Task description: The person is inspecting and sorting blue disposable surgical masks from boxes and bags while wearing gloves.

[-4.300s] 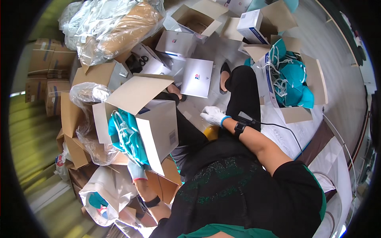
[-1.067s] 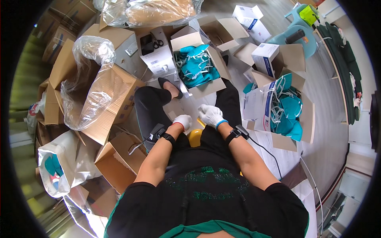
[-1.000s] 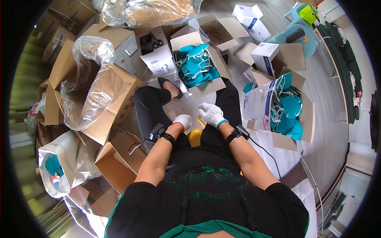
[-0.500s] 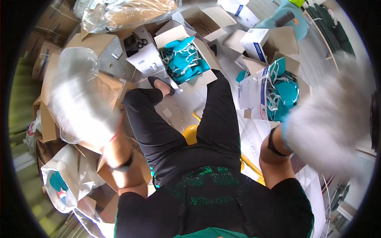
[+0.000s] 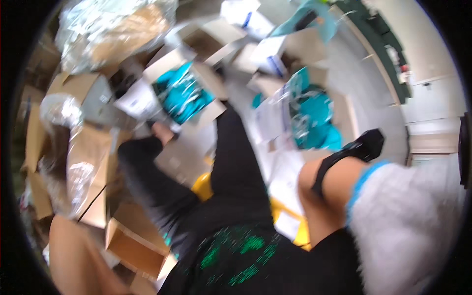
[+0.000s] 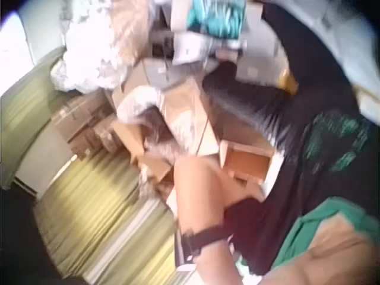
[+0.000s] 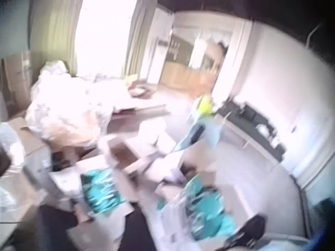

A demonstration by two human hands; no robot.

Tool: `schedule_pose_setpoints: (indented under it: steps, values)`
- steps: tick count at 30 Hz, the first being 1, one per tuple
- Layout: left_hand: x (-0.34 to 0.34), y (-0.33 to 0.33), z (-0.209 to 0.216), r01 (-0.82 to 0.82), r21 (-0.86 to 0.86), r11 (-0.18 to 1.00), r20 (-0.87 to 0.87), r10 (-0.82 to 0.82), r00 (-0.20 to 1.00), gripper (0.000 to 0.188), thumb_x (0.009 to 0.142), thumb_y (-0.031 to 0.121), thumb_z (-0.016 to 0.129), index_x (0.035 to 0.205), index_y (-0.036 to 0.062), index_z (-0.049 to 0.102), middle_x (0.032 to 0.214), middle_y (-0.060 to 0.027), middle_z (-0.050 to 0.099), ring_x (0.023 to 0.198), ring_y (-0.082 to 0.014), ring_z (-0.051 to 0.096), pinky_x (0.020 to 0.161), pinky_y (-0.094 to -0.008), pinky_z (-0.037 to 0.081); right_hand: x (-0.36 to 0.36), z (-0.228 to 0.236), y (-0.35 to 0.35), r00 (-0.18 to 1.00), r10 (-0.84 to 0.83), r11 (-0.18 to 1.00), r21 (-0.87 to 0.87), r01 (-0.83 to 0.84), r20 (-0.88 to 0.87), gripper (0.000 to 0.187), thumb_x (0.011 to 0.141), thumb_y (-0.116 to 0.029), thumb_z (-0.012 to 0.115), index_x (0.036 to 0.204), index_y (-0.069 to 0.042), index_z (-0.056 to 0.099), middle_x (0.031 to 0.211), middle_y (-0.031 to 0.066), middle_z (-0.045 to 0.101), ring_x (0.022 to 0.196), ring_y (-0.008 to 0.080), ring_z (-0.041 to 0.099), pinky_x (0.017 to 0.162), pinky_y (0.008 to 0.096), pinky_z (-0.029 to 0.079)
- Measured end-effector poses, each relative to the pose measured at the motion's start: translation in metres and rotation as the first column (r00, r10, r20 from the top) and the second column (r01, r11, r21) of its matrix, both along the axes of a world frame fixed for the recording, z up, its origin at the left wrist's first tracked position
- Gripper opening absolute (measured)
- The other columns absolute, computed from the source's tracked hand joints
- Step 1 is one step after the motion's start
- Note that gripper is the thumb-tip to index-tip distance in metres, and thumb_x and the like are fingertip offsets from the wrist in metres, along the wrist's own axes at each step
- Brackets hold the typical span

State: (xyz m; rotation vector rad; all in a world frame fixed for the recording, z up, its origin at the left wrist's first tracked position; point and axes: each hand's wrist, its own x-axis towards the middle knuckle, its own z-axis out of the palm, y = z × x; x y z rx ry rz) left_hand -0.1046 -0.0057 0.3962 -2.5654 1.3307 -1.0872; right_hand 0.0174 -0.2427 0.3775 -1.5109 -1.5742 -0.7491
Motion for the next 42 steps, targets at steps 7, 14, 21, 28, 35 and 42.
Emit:
schedule_pose_setpoints:
  steps: [7, 14, 21, 28, 35, 42]
  values:
    - [0.021, 0.002, -0.019, 0.011, 0.052, 0.999, 0.018, -0.012, 1.0, 0.019, 0.082, 0.012, 0.066, 0.099, 0.0046, 0.07, 0.101, -0.0121, 0.071, 0.094, -0.0288, 0.068, 0.083, -0.0365, 0.054, 0.009, -0.014, -0.004, 0.999, 0.026, 0.997, 0.072, -0.028, 0.026, 0.022, 0.096, -0.006, 0.059, 0.115, 0.002, 0.066, 0.109, 0.0137, 0.07, 0.096, 0.0215, 0.067, 0.089, 0.0323, 0.053]
    - [0.032, 0.017, -0.019, 0.051, 0.033, 0.998, 0.007, -0.051, 0.999, 0.019, 0.081, 0.012, 0.067, 0.098, 0.0039, 0.071, 0.101, -0.0126, 0.071, 0.094, -0.0286, 0.068, 0.084, -0.0365, 0.054, 0.017, -0.013, 0.007, 0.998, -0.05, 0.996, 0.08, 0.046, 0.049, 0.02, 0.095, -0.006, 0.061, 0.112, 0.002, 0.069, 0.108, 0.0143, 0.071, 0.097, 0.0236, 0.069, 0.089, 0.0332, 0.053]
    - [0.032, 0.048, -0.011, 0.054, -0.104, 0.993, 0.028, -0.051, 0.998, 0.019, 0.081, 0.013, 0.067, 0.097, 0.0032, 0.071, 0.101, -0.013, 0.071, 0.095, -0.0284, 0.069, 0.085, -0.0365, 0.054, 0.038, -0.012, 0.045, 0.99, -0.138, 0.982, 0.137, 0.133, 0.028, 0.019, 0.094, -0.006, 0.063, 0.109, 0.002, 0.071, 0.106, 0.0149, 0.072, 0.097, 0.0257, 0.07, 0.09, 0.0341, 0.053]
    - [0.027, 0.118, -0.095, -0.452, -0.648, 0.613, 0.009, 0.599, 0.8, 0.02, 0.081, 0.013, 0.067, 0.096, 0.0024, 0.071, 0.101, -0.0135, 0.072, 0.095, -0.0281, 0.069, 0.086, -0.0365, 0.054, 0.149, -0.217, 0.184, 0.665, -0.356, 0.933, -0.29, 0.213, -0.656, 0.016, 0.094, -0.006, 0.066, 0.108, 0.0, 0.071, 0.104, 0.0113, 0.074, 0.089, 0.0173, 0.069, 0.083, 0.0292, 0.054]
    - [0.094, 0.132, -0.36, -0.935, -0.318, -0.154, -0.943, -0.051, 0.329, 0.017, 0.095, 0.009, 0.061, 0.102, 0.0011, 0.074, 0.08, -0.01, 0.073, 0.071, -0.0155, 0.07, 0.074, -0.0282, 0.055, 0.232, -0.402, 0.238, -0.299, -0.503, 0.839, -0.541, 0.056, -0.811, 0.039, 0.084, -0.037, 0.079, 0.097, -0.001, 0.072, 0.076, 0.0082, 0.069, 0.062, 0.0185, 0.067, 0.047, 0.0304, 0.047]
    - [0.161, 0.109, -0.436, -0.943, -0.197, -0.268, -0.976, -0.036, 0.214, 0.039, 0.083, 0.035, 0.069, 0.109, 0.0056, 0.072, 0.1, -0.0186, 0.074, 0.097, -0.0335, 0.072, 0.088, -0.04, 0.054, 0.263, -0.442, 0.272, -0.23, -0.759, 0.56, -0.791, 0.246, -0.609, 0.047, 0.078, -0.045, 0.079, 0.08, 0.002, 0.073, 0.088, 0.0204, 0.073, 0.081, 0.0321, 0.07, 0.075, 0.0447, 0.054]
